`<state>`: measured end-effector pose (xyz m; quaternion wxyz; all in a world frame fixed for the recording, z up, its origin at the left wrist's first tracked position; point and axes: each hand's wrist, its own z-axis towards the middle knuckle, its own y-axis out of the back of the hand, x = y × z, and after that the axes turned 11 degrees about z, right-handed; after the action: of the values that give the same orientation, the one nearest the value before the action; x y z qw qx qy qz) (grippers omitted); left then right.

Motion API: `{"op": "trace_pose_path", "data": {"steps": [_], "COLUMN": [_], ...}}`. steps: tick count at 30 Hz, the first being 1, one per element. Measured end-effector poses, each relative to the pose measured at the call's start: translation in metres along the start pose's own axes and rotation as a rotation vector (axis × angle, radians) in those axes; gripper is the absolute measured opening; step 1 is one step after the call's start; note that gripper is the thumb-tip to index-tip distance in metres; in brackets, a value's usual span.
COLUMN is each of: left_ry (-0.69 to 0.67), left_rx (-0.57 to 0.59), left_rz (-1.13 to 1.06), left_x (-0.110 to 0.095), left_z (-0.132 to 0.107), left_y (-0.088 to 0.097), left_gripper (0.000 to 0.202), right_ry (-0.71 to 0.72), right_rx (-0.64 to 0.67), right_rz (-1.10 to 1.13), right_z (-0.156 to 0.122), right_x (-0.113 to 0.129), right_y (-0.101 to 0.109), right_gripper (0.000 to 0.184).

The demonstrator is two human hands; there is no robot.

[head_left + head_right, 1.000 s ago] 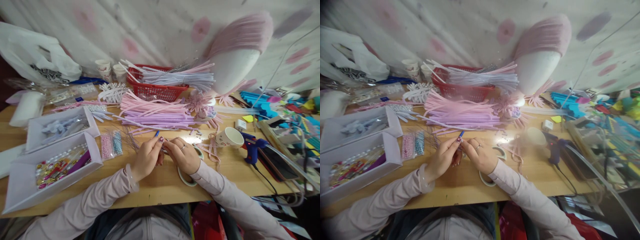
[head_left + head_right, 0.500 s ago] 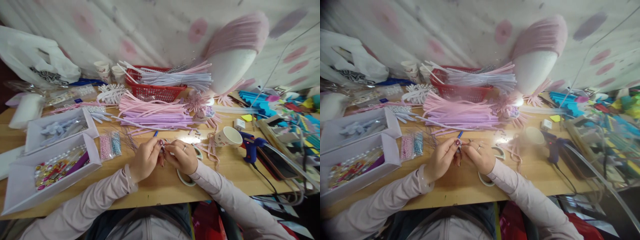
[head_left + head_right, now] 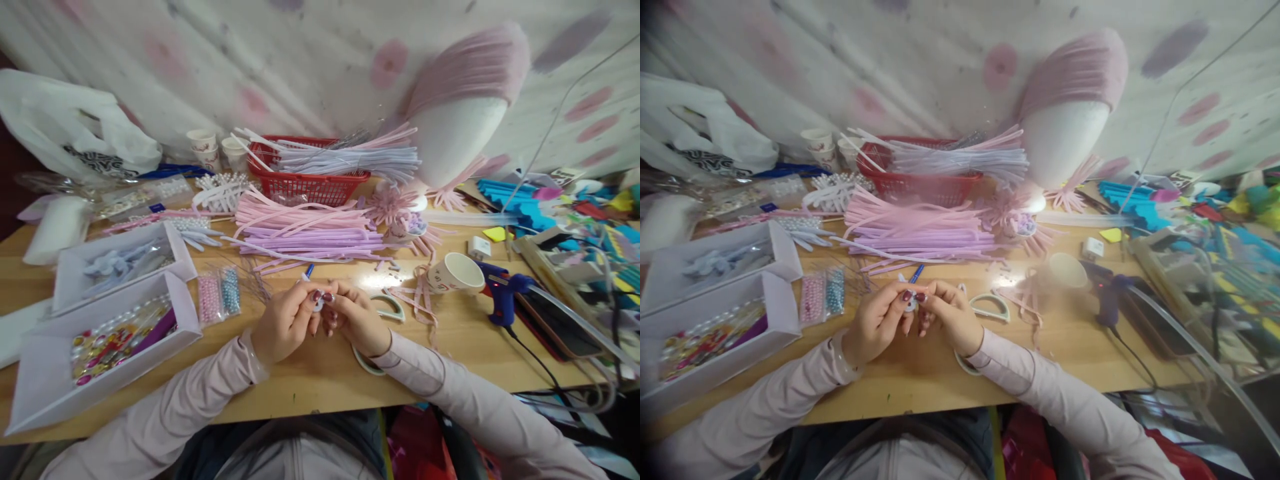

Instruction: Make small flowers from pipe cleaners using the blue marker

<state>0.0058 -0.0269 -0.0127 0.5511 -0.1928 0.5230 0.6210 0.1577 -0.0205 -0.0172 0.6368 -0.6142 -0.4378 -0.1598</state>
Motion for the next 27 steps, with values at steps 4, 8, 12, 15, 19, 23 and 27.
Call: {"op": "trace_pose_path", "data": {"steps": [4,8,12,15,19,23,27], "left_ry": [0.025,0.132,0.298,0.363,0.387,0.336,0.302], "left_rx": [0.125,0.208,0.161,0.143,0.125,0.190,0.191], "left_rz": [-0.028,-0.138,-0.351,-0.390,-0.366,-0.394,-0.449], "left_x": [0.003,0.004,0.002,0.000,-0.001,0.002,0.004], "left_z": [0.002,0.006,0.012,0.016,0.017,0.014,0.011], "left_y": [0.004,0.007,0.009,0.010,0.009,0.007,0.006], "left_gripper": [0.032,0.033,0.029,0.028,0.026,0.023,0.026], "right_ry": [-0.285,-0.379,-0.084,0.035,0.066,0.093,0.096], "right_rx": [0.047,0.118,0.097,0.092,0.149,0.189,0.187], "right_rz": [0.257,0.235,-0.031,-0.173,-0.287,-0.338,-0.337], "right_z": [0.004,0.006,0.006,0.004,0.002,0.002,0.004], "right_x": [0.004,0.012,0.015,0.015,0.010,0.008,0.012], "right_y": [0.004,0.011,0.014,0.012,0.010,0.010,0.013], "right_gripper": [0.026,0.023,0.022,0.023,0.027,0.028,0.028]}}
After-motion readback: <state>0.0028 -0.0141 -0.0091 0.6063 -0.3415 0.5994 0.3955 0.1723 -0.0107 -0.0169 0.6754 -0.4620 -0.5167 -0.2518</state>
